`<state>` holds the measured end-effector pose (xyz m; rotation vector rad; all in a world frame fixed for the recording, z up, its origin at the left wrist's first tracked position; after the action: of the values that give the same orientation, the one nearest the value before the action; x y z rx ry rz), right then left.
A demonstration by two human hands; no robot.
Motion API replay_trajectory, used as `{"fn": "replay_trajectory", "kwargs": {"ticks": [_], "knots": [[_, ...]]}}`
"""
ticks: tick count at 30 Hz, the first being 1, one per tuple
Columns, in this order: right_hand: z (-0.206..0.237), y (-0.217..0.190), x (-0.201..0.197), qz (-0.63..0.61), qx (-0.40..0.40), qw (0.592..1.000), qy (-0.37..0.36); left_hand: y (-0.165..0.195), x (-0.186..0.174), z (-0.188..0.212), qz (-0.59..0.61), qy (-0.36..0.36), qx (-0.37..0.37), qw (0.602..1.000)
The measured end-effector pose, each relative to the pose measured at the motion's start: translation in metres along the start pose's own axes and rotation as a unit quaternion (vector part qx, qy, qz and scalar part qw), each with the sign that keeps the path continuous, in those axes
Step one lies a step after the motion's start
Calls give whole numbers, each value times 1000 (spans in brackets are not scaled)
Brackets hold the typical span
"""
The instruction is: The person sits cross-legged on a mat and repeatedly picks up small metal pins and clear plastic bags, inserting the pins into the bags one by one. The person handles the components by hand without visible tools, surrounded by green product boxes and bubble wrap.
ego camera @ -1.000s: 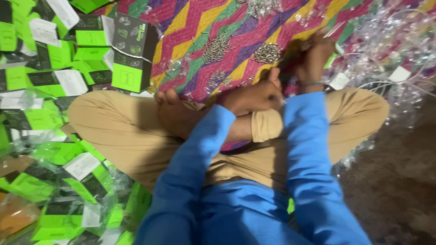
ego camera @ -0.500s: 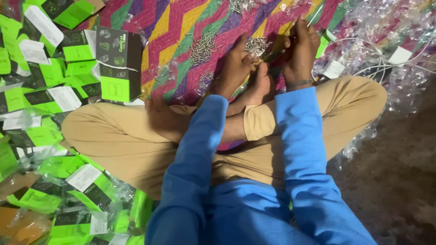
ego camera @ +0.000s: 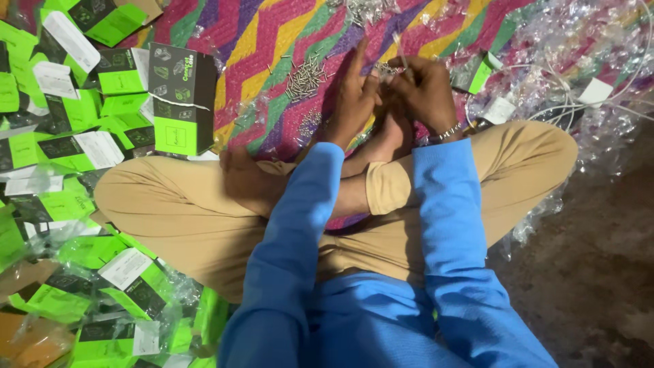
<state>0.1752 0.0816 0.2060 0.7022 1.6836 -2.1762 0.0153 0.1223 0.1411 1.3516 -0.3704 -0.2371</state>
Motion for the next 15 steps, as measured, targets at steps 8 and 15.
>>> {"fn": "replay_trajectory", "kwargs": {"ticks": [8,15], "knots": [[2,-8,8,28,-14,999,-42,-2,1,-3,-77,19,80,994],[-3,-10,4,-127,-33,991,33,39,-13,1,-203,59,-59,976]]}}
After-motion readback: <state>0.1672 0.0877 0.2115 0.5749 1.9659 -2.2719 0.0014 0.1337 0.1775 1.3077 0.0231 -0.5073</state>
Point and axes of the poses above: each hand's wrist, its own z-axis away from the middle knuckle, its own x-axis out of the palm, y = z × x, the point moved 2 cm from there along -z, towards the middle knuckle, and after that the axes turned 8 degrees about z, right-handed, at the moved point
